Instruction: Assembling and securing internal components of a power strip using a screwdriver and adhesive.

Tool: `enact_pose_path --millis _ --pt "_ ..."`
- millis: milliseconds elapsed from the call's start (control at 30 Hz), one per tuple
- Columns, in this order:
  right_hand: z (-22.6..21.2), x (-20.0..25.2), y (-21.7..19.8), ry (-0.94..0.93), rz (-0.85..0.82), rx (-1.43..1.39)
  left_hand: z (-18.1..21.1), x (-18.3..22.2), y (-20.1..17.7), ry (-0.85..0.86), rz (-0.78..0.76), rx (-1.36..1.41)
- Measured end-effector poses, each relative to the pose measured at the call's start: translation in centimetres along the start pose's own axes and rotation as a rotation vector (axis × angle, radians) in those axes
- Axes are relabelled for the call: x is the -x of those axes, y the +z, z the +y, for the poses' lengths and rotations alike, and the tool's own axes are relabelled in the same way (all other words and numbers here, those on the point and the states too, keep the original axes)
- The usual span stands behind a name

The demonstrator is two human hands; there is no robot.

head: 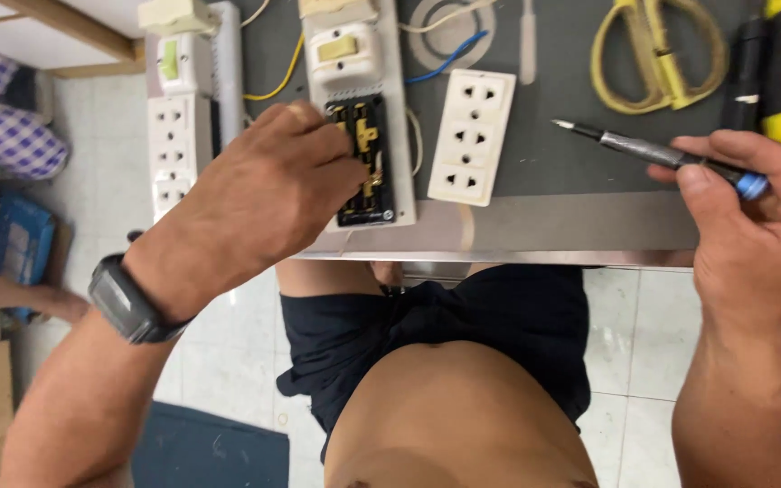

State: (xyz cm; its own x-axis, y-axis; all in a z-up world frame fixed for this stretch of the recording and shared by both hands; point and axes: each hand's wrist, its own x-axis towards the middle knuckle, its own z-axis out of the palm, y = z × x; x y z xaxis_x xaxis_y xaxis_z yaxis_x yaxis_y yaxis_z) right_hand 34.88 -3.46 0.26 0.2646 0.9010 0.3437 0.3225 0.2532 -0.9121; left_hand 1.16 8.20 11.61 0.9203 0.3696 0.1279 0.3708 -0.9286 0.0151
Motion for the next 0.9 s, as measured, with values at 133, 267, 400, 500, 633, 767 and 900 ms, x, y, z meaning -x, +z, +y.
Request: enact_pose_path --millis 133,267,400,500,633,767,900 --pt "0.3 1.0 0.0 0.09 -0.015 0.174 -0.3 0.4 0.3 0.045 -0.029 -0.171" --pt "0.4 1.2 -0.1 -0.128 -0.056 0.376 -0.8 0.6 0.3 0.066 -0.02 -0.267" --pt "0.2 1.2 0.0 -0.259 -0.092 0.467 -1.3 1.6 1.1 -0.024 0.002 -0.162" --pt "0.4 1.2 0.1 -0.246 -0.127 0.426 -0.5 1.5 -0.3 -0.342 0.165 0.572" --pt "0.2 1.5 0.3 -0.238 -0.155 0.398 0.3 2.5 1.1 -0.46 0.336 0.847" --pt "0.7 2.0 0.5 -0.142 -0.169 0.386 1.3 3.1 2.5 -0.586 0.485 1.242" --pt "0.6 2.4 0.7 -0.055 -0.134 0.461 2.0 3.0 2.9 -0.644 0.569 1.281"
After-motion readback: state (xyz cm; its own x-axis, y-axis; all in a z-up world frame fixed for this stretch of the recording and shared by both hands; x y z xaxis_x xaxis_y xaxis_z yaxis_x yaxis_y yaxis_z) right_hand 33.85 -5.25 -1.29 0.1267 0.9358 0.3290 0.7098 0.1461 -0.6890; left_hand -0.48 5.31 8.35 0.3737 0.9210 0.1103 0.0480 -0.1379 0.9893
